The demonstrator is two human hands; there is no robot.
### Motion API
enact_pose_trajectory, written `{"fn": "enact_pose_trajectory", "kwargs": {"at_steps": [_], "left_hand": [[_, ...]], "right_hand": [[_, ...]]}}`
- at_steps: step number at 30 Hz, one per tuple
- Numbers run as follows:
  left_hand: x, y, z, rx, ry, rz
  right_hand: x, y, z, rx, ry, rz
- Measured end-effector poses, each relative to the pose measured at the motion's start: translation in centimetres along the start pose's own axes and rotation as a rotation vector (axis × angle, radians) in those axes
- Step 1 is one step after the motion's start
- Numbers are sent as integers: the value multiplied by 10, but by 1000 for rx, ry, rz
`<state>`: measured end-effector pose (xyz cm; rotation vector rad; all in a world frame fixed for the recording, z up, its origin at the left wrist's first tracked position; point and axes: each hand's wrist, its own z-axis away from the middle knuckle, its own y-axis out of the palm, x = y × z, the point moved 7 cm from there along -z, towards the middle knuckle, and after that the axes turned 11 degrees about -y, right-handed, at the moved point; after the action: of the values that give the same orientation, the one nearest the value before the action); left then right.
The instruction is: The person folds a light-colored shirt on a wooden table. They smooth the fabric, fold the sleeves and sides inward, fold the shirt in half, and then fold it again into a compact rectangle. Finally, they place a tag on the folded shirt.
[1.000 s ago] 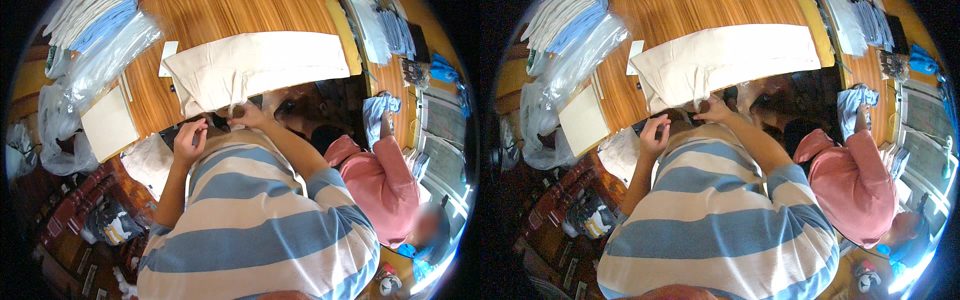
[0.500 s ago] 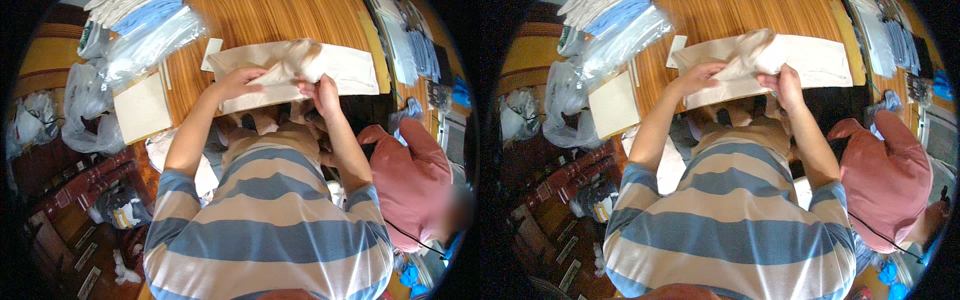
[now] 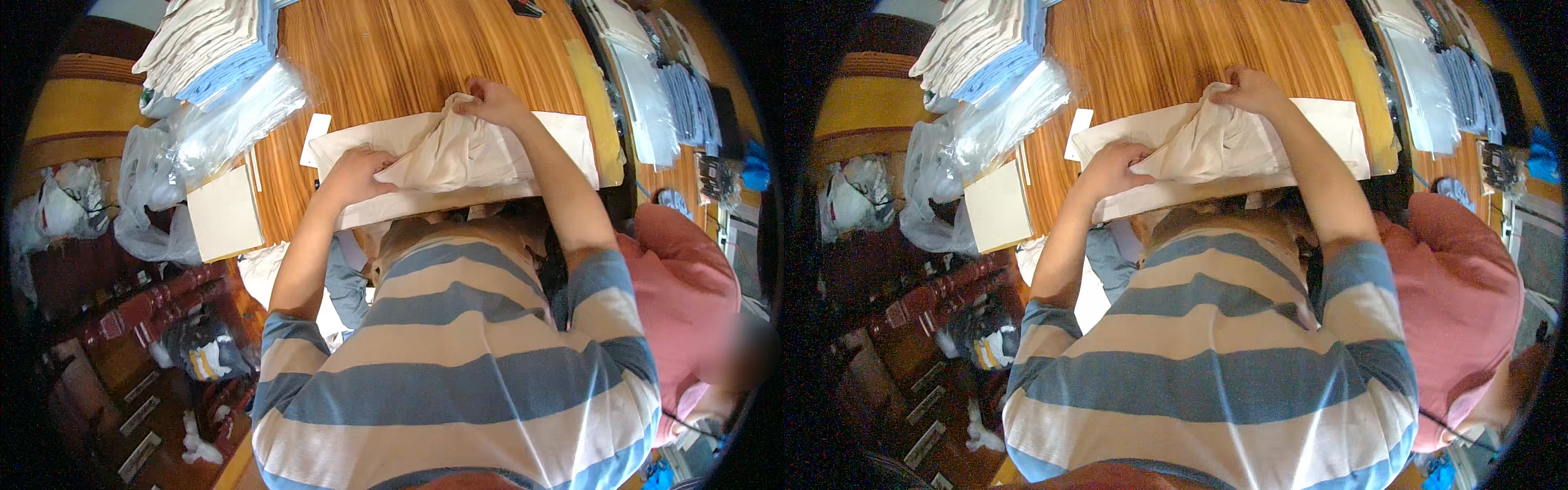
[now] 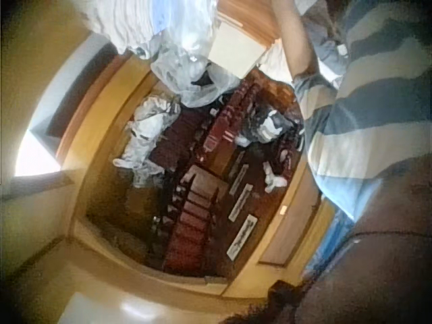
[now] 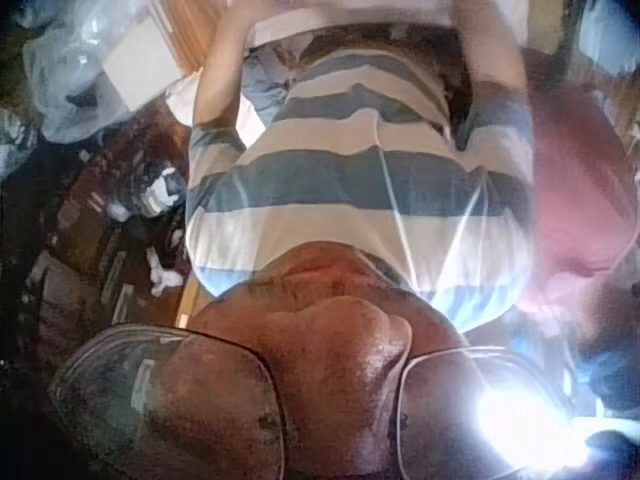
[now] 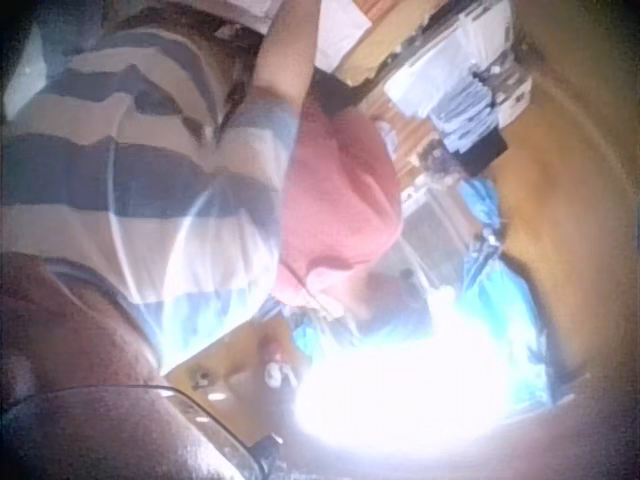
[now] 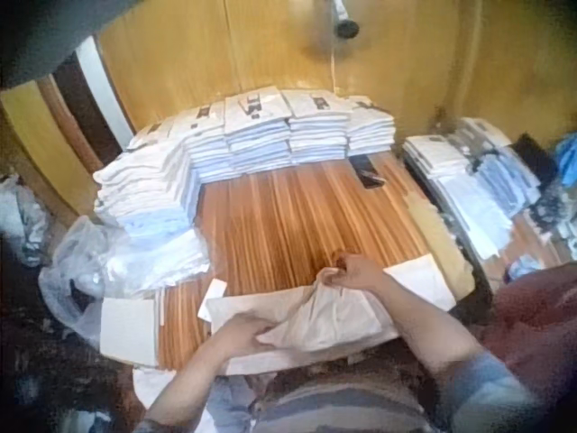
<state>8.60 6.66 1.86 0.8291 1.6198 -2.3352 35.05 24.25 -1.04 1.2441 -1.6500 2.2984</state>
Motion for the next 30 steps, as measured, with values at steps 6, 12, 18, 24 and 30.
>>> {"fn": "enact_pose_trajectory", "kwargs": {"at_steps": [6,12,18,24,30], "left_hand": [[-11,-4,1,-9,132,20],[3,-13,0,147,71,127],[42,-19,-22,443,-63,30],[90,-14,-40,425,-176,339],[90,-16,-54,282,-206,334]], "right_hand": [[81,-19,-3,378,-351,-167],[132,-108,71,93,-493,-606],[31,-120,142,-37,-52,-553],[-39,-72,142,12,78,-509],[-81,-47,138,-182,169,-428]]}}
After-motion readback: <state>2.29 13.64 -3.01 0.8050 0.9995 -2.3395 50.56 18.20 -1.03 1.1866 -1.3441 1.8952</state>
